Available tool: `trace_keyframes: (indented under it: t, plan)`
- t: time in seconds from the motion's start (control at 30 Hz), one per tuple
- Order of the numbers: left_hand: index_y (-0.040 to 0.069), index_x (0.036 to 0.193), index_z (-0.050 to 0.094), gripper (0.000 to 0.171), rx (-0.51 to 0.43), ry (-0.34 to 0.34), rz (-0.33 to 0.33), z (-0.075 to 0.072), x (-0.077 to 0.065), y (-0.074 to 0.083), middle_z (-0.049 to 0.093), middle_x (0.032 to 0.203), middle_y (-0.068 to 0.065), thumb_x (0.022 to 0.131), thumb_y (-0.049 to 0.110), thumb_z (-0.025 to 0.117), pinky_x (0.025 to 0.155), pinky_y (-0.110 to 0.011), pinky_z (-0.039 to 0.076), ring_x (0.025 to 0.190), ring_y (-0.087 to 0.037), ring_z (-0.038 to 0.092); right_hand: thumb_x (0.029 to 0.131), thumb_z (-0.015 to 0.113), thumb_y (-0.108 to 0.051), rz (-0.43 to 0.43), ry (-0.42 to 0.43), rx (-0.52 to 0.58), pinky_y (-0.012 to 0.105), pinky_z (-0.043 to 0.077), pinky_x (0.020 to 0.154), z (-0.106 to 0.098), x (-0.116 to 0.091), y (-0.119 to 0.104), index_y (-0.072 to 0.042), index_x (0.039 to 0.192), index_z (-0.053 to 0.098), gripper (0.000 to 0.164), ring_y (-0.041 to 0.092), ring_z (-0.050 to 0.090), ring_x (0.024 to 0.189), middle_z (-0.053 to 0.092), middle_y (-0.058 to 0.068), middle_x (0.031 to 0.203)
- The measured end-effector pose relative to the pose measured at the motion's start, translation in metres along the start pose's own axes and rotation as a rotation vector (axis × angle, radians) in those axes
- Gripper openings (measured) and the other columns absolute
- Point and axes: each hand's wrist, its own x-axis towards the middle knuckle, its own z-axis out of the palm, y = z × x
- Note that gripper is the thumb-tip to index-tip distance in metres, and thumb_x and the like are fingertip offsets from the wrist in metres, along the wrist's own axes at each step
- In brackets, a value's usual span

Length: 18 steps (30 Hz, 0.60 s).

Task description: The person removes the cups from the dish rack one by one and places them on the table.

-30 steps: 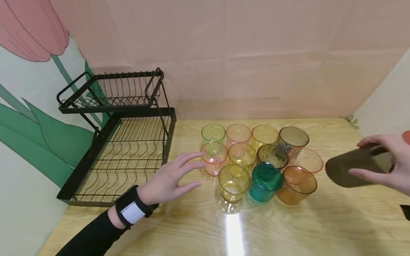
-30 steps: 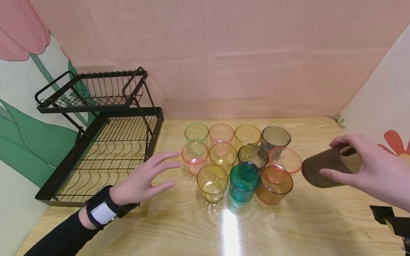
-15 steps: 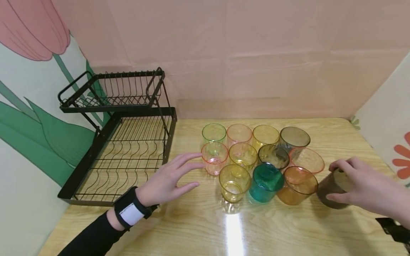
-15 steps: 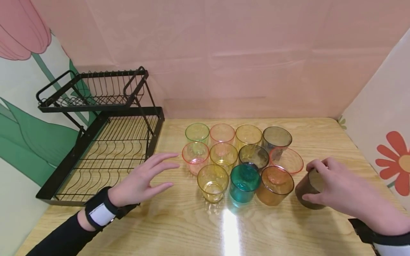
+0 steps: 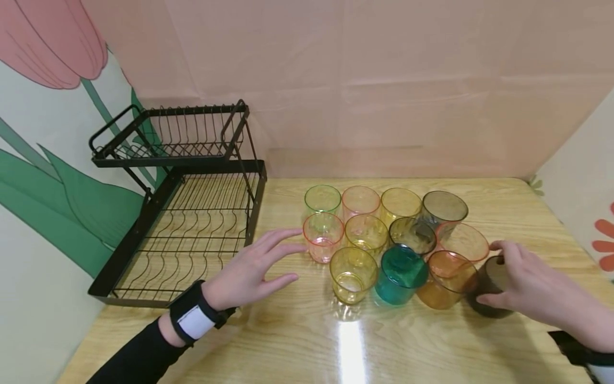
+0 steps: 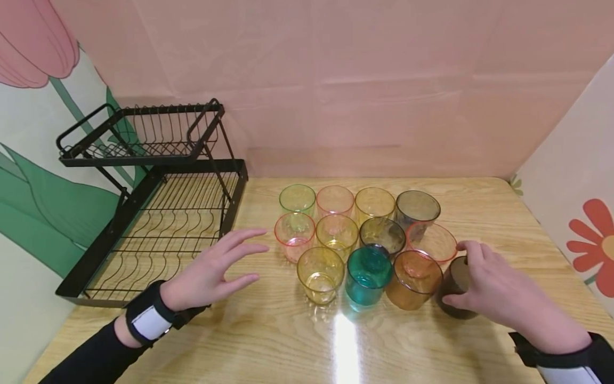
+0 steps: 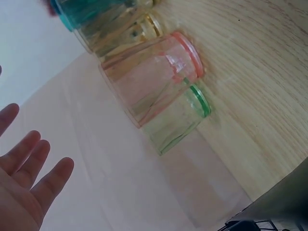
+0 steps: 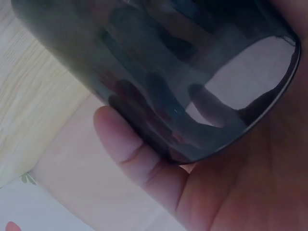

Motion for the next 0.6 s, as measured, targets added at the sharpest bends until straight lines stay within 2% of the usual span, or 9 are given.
trace_keyframes:
  t: [0.2,0.33,0.47,0.6]
  plan:
    - [0.016,0.139,0.048,0.05,0.002,0.001,0.001,0.0002,-0.0005,0.0,0.04,0.147,-0.012,0.095,0.033,0.063,0.096,-0.045,0.046,0.132,-0.025,0.042,0.057,0.09,-0.052,-0.04,0.07,-0.026,0.053,0.047,0.057,0.0054,0.0022,-0.0026,0.01,0.126,0.035,0.108,0.049,0.055,0.086,0.049,0.038,0.103]
    - [0.017,0.139,0.047,0.05,0.002,-0.003,-0.011,0.0002,-0.001,-0.0003,0.039,0.148,-0.011,0.095,0.034,0.062,0.095,-0.045,0.047,0.132,-0.024,0.041,0.055,0.09,-0.054,-0.037,0.091,-0.032,0.05,0.046,0.052,0.0065,0.0022,-0.003,0.008,0.125,0.036,0.108,0.047,0.055,0.083,0.048,0.036,0.102]
    - [0.017,0.139,0.048,0.049,0.009,-0.017,-0.027,0.0004,-0.0018,-0.0001,0.039,0.148,-0.01,0.096,0.037,0.06,0.095,-0.045,0.047,0.132,-0.022,0.041,0.056,0.088,-0.056,-0.037,0.079,-0.043,0.047,0.046,0.049,0.0052,0.0013,-0.0042,0.006,0.128,0.036,0.108,0.045,0.055,0.081,0.047,0.033,0.103]
    - [0.017,0.138,0.049,0.048,0.014,-0.043,-0.037,0.0,-0.0025,0.0,0.039,0.149,-0.009,0.095,0.035,0.062,0.097,-0.045,0.045,0.132,-0.021,0.041,0.059,0.084,-0.061,-0.03,0.037,-0.072,0.054,0.047,0.054,-0.0023,-0.0015,-0.007,0.004,0.141,0.028,0.12,0.05,0.051,0.092,0.042,0.035,0.114]
